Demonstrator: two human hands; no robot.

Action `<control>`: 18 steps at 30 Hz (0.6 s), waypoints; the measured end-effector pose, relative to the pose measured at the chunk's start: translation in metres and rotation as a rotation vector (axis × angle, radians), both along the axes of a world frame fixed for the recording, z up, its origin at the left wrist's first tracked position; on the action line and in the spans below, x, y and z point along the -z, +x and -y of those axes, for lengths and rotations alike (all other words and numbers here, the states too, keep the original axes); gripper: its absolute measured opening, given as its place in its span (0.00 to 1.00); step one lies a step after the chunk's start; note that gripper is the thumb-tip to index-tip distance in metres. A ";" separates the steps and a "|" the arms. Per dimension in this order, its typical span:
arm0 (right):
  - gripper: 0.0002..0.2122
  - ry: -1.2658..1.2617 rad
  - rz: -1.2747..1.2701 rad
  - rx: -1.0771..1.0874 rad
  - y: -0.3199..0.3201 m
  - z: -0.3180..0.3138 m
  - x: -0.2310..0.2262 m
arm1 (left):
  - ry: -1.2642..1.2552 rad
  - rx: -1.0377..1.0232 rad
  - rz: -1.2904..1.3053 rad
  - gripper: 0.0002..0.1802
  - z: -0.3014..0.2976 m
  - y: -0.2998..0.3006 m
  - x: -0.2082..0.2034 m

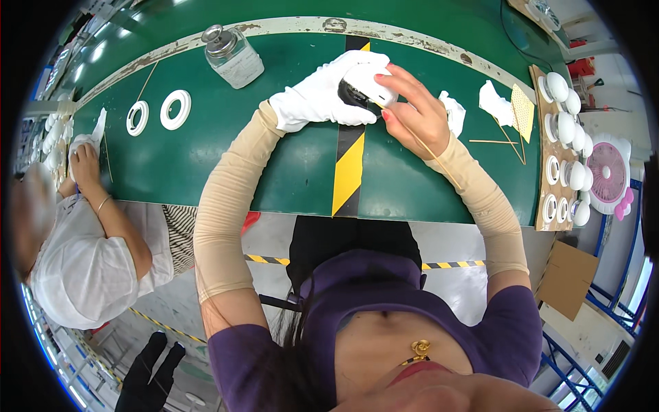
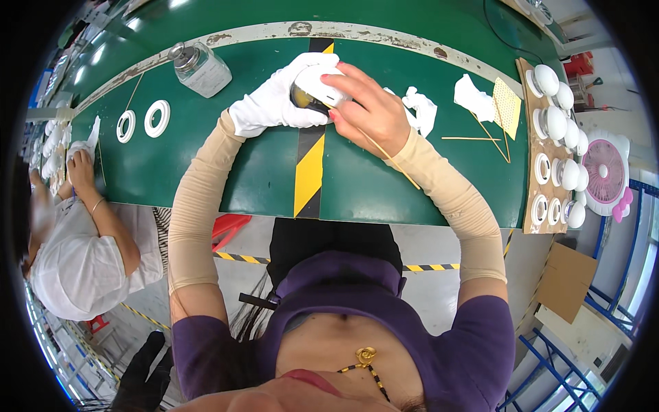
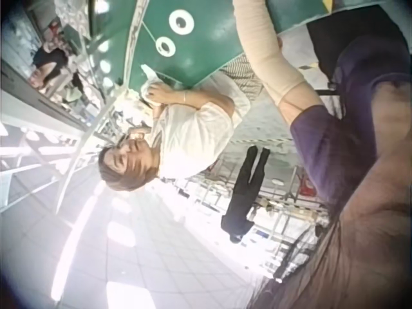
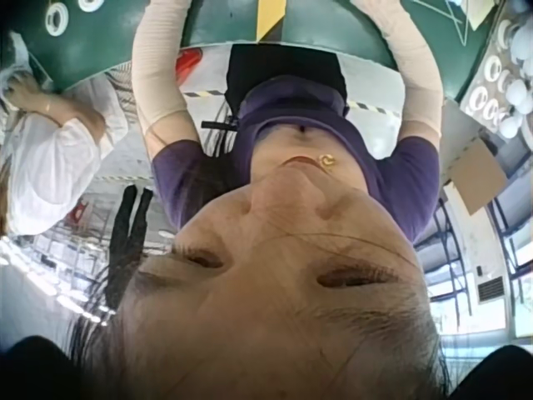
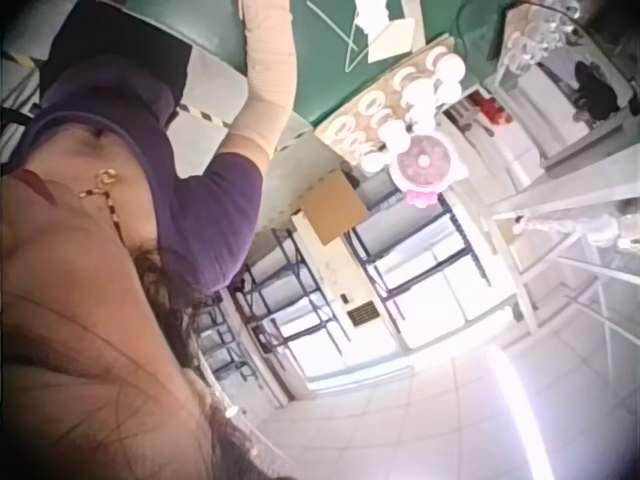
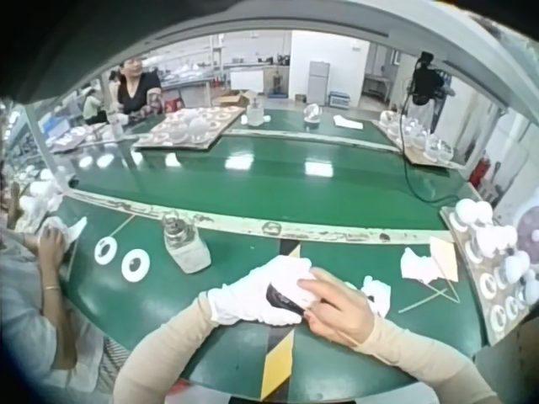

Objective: Cleaning the interior of a white electronic component shell using a wooden swab.

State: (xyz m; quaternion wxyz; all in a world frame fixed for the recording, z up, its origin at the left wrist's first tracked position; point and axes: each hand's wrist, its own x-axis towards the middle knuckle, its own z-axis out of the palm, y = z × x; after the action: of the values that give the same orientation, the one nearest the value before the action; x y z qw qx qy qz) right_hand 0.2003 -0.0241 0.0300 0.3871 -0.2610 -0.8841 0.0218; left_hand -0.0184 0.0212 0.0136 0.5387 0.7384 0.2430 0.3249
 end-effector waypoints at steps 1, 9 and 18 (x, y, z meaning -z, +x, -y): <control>0.07 -0.005 -0.005 -0.020 0.002 0.000 0.001 | 0.000 -0.001 0.000 0.44 0.000 0.000 0.000; 0.08 -0.015 -0.038 -0.034 0.000 0.000 0.002 | 0.013 0.012 0.036 0.43 -0.001 0.001 0.000; 0.07 -0.073 0.001 -0.017 -0.001 -0.001 -0.001 | -0.061 0.034 0.052 0.43 0.001 0.001 -0.001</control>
State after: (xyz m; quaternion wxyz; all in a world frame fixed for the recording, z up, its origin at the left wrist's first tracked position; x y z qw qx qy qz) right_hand 0.1993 -0.0227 0.0312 0.3765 -0.2674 -0.8852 0.0574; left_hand -0.0174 0.0199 0.0142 0.5727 0.7167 0.2262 0.3274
